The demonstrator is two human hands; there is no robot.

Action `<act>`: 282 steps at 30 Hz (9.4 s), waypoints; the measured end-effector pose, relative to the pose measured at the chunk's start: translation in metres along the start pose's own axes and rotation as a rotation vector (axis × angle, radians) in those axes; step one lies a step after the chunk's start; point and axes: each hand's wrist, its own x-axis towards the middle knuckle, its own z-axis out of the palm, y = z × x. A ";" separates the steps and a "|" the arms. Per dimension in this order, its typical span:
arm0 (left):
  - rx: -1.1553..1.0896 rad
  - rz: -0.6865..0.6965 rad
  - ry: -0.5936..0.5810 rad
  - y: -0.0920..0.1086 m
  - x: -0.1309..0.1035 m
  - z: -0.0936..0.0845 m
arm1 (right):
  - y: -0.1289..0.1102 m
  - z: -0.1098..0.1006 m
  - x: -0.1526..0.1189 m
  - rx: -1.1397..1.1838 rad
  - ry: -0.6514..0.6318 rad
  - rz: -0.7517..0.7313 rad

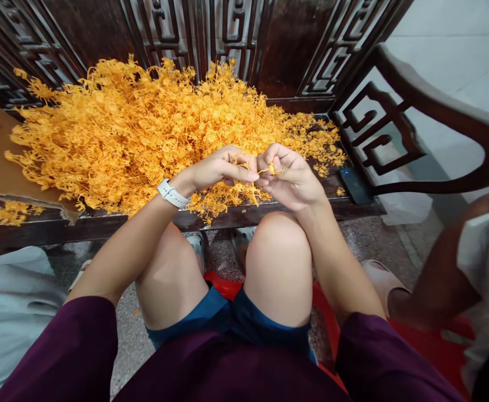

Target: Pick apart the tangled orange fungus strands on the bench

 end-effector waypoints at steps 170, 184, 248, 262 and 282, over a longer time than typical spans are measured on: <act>-0.777 -0.025 0.443 0.015 0.002 0.056 | 0.002 0.010 -0.008 -0.187 0.103 -0.084; -0.803 -0.014 0.331 0.017 -0.004 0.063 | 0.002 0.004 -0.014 -0.103 -0.028 -0.087; -0.356 -0.022 0.283 0.013 -0.003 0.028 | 0.009 0.004 -0.009 -0.220 0.304 -0.082; -0.446 0.007 0.220 0.002 0.001 0.035 | 0.001 0.011 -0.014 -0.199 0.182 -0.037; -0.483 0.001 0.525 0.006 0.005 0.004 | 0.000 -0.009 -0.014 -0.157 0.114 0.042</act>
